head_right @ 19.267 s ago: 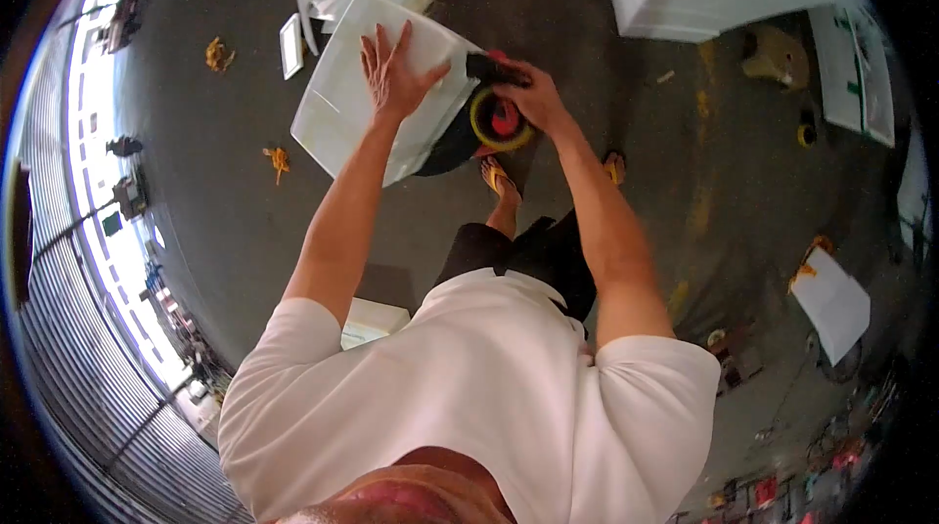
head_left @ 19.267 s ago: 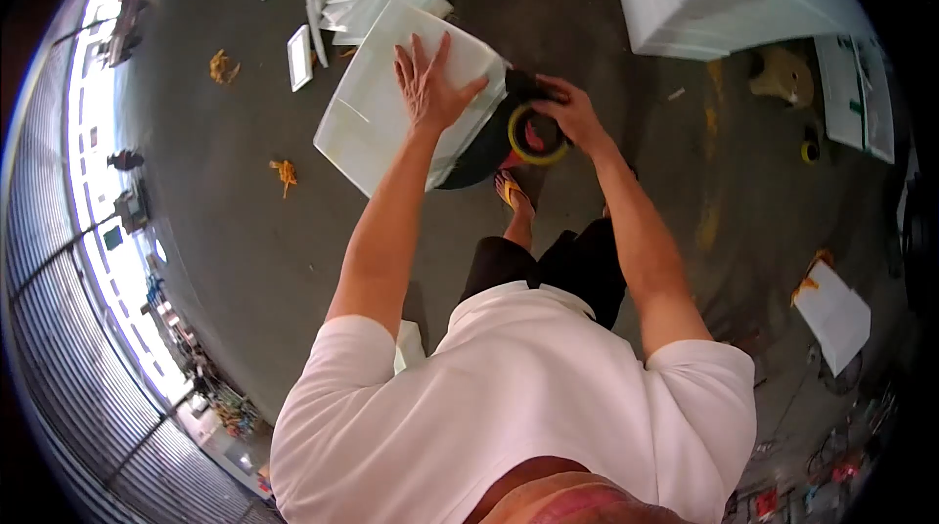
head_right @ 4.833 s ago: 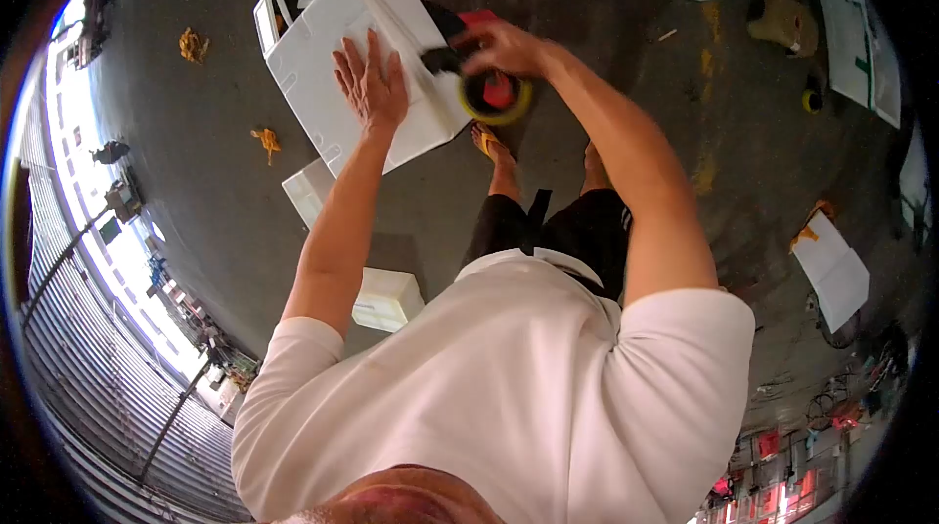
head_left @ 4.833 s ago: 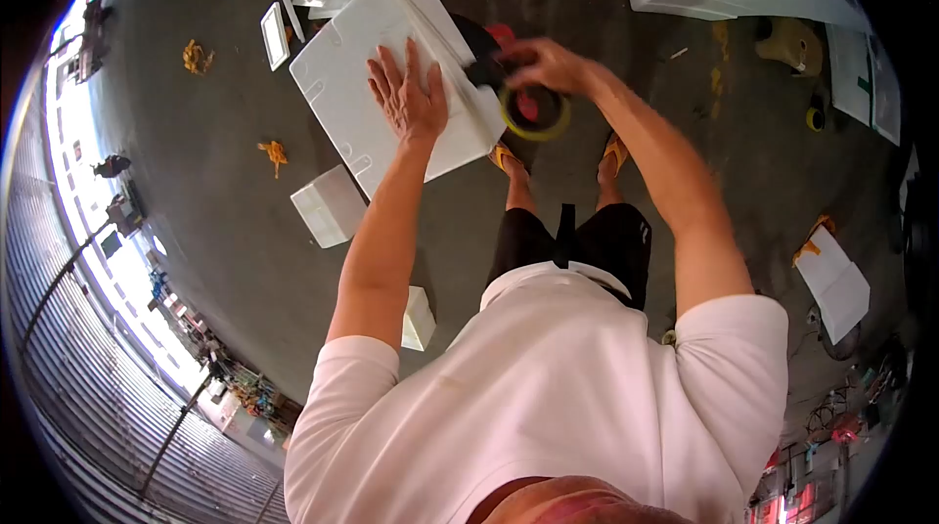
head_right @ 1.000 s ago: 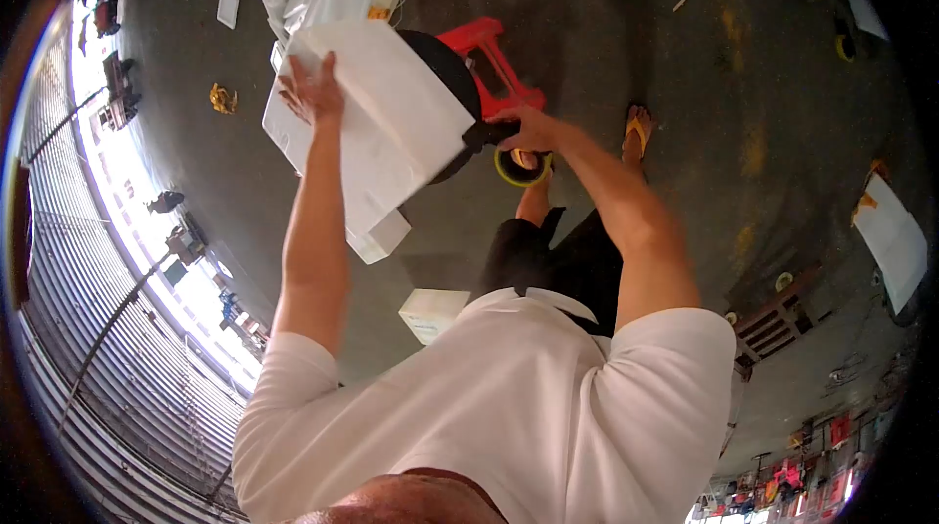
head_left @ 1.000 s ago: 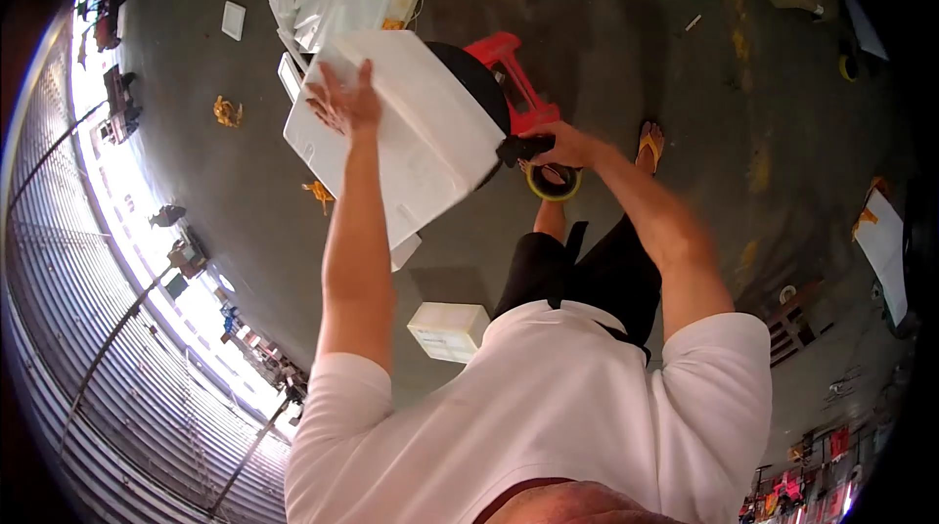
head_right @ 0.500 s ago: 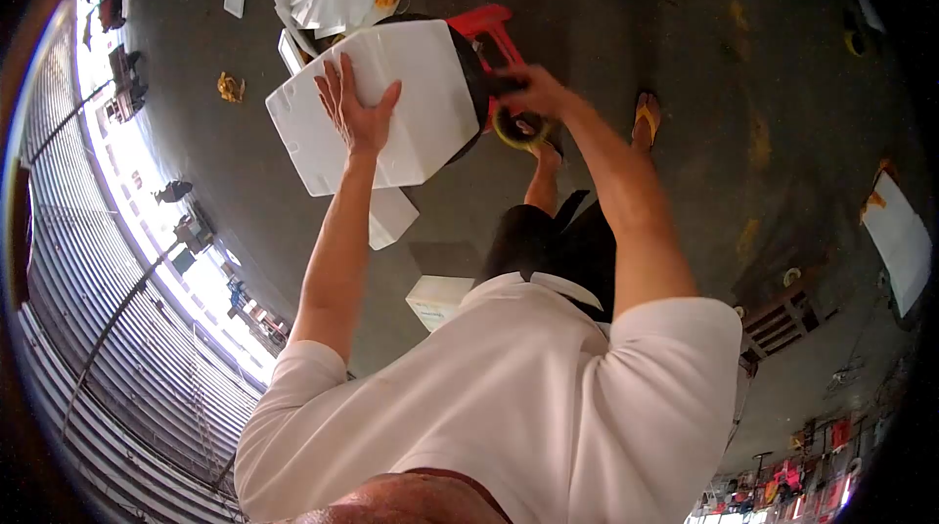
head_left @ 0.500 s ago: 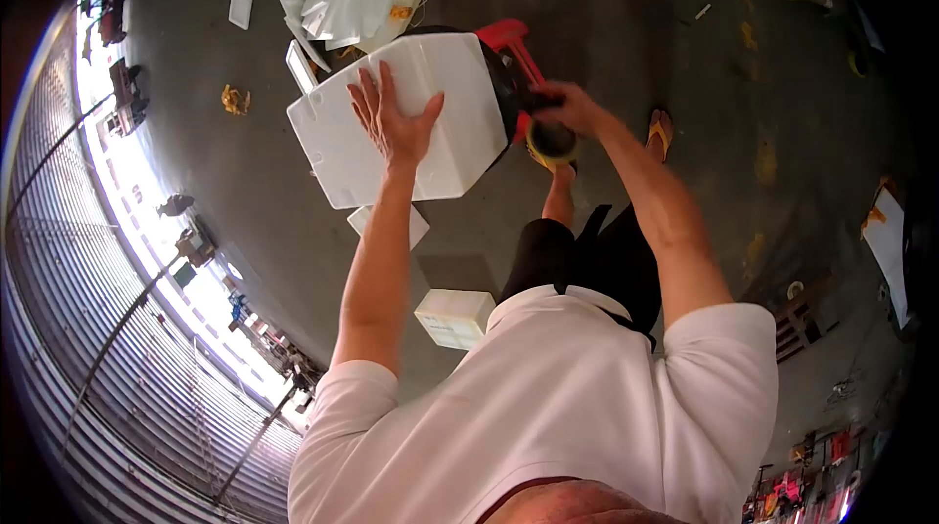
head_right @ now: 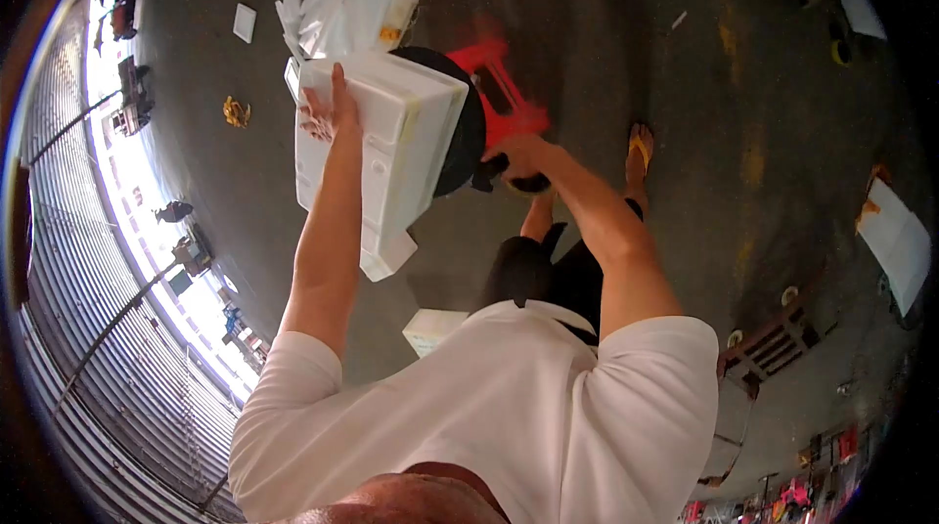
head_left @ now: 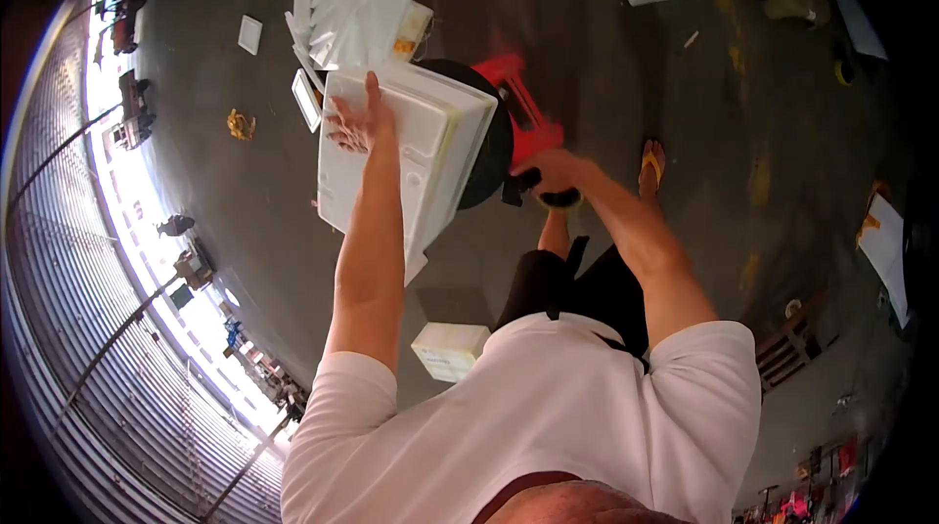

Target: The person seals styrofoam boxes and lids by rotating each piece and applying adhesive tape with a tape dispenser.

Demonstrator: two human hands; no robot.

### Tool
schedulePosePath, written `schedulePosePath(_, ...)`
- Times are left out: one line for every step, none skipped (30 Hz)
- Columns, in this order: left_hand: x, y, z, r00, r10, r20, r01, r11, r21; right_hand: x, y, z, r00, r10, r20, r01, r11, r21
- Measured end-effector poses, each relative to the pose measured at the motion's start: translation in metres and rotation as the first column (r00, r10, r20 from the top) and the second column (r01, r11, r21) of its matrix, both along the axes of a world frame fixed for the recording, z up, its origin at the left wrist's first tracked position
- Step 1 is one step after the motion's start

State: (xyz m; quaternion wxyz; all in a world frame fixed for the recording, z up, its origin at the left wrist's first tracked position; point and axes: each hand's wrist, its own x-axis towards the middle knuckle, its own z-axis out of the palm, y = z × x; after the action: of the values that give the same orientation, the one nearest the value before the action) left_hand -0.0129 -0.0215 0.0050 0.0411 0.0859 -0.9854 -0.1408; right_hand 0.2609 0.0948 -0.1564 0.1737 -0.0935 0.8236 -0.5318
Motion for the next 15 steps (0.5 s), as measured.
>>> schedulePosePath(-0.002, -0.003, 0.004, 0.998, 0.060, 0.008, -0.061, 0.998, 0.035, 0.008, -0.007, -0.026, 0.979, -0.203, -0.020, 0.193, 0.952, -0.236)
schedulePosePath(-0.006, -0.001, 0.005, 0.992, 0.121, 0.019, -0.122, 0.990, 0.072, -0.005, 0.002, -0.023, 0.980, -0.197, -0.041, 0.183, 0.957, -0.226)
schedulePosePath(-0.006, -0.001, 0.004, 0.989, 0.147, 0.004, -0.146, 0.984, 0.100, -0.014, 0.004, -0.015, 0.747, -0.572, 0.339, 0.658, 0.561, -0.503)
schedulePosePath(-0.006, -0.002, 0.005, 0.987, 0.160, 0.003, -0.160, 0.983, 0.096, -0.020, 0.001, -0.011, 0.322, -0.577, 0.750, 0.896, -0.070, -0.438)
schedulePosePath(-0.008, 0.000, 0.004, 0.987, 0.163, -0.010, -0.161, 0.981, 0.104, -0.040, -0.003, -0.010, 0.326, -0.571, 0.753, 0.898, -0.061, -0.435)
schedulePosePath(-0.009, 0.001, 0.003, 0.987, 0.160, -0.022, -0.157, 0.981, 0.112, -0.071, -0.008, -0.010, 0.035, -0.764, 0.645, 0.941, -0.192, -0.278)
schedulePosePath(-0.010, 0.000, 0.001, 0.987, 0.163, -0.017, -0.160, 0.982, 0.101, -0.095, -0.015, -0.007, -0.257, -0.858, 0.444, 0.921, -0.356, -0.156)
schedulePosePath(-0.016, -0.006, -0.006, 0.987, 0.161, -0.019, -0.158, 0.982, 0.100, -0.103, -0.032, 0.000, -0.258, -0.857, 0.446, 0.920, -0.358, -0.157)
schedulePosePath(-0.026, -0.014, -0.018, 0.979, 0.201, -0.036, -0.196, 0.974, 0.112, -0.107, -0.054, 0.006, -0.188, -0.885, 0.426, 0.936, -0.292, -0.195)
schedulePosePath(-0.035, -0.018, -0.023, 0.968, 0.246, -0.052, -0.237, 0.962, 0.136, -0.106, -0.072, 0.008, -0.111, -0.912, 0.394, 0.947, -0.218, -0.236)
schedulePosePath(-0.039, -0.014, -0.018, 0.966, 0.253, -0.054, -0.242, 0.957, 0.161, -0.096, -0.084, -0.001, -0.033, -0.949, 0.313, 0.945, -0.131, -0.298)
schedulePosePath(-0.035, -0.013, -0.014, 0.962, 0.268, -0.046, -0.259, 0.954, 0.151, -0.081, -0.087, 0.004, -0.020, -0.956, 0.293, 0.948, -0.112, -0.299)
schedulePosePath(-0.033, -0.014, -0.013, 0.958, 0.286, -0.036, -0.278, 0.950, 0.145, -0.067, -0.089, 0.011, 0.063, -0.945, 0.322, 0.959, -0.033, -0.283)
schedulePosePath(-0.032, -0.013, -0.012, 0.953, 0.302, -0.035, -0.291, 0.940, 0.177, -0.063, -0.081, 0.016, 0.145, -0.927, 0.345, 0.960, 0.047, -0.276)
schedulePosePath(-0.038, -0.017, -0.014, 0.957, 0.284, -0.051, -0.266, 0.937, 0.227, -0.066, -0.064, 0.019, 0.165, -0.936, 0.311, 0.955, 0.073, -0.288)
